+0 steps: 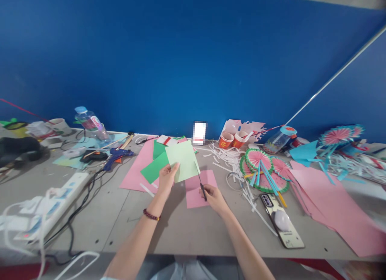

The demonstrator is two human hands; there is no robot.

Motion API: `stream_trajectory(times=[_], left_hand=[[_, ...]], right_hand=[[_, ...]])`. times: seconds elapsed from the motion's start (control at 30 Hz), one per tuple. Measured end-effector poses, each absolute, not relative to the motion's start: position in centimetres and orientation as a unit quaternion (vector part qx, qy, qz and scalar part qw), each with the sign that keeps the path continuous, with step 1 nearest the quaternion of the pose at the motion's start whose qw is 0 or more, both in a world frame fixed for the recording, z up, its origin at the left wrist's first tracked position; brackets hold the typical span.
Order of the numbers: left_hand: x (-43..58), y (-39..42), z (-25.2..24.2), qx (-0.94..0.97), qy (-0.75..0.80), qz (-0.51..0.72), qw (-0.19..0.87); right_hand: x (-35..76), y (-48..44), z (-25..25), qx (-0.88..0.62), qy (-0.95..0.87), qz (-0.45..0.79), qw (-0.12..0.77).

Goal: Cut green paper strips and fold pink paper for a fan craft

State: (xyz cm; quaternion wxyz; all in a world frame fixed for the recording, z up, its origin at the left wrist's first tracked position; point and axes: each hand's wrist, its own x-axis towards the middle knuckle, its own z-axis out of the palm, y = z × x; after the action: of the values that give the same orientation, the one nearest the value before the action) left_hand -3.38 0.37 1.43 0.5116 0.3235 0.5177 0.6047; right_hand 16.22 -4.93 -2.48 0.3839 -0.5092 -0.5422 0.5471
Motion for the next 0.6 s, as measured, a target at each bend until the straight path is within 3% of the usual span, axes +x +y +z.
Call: stream_trajectory(times=[0.6], left_hand=[[-3.45,0.53,1.06,0.331,0.527,0.598,0.505]], right_hand=[[16.14,-5.02,-2.19,-0.515,-0.543,0.541,0.384]])
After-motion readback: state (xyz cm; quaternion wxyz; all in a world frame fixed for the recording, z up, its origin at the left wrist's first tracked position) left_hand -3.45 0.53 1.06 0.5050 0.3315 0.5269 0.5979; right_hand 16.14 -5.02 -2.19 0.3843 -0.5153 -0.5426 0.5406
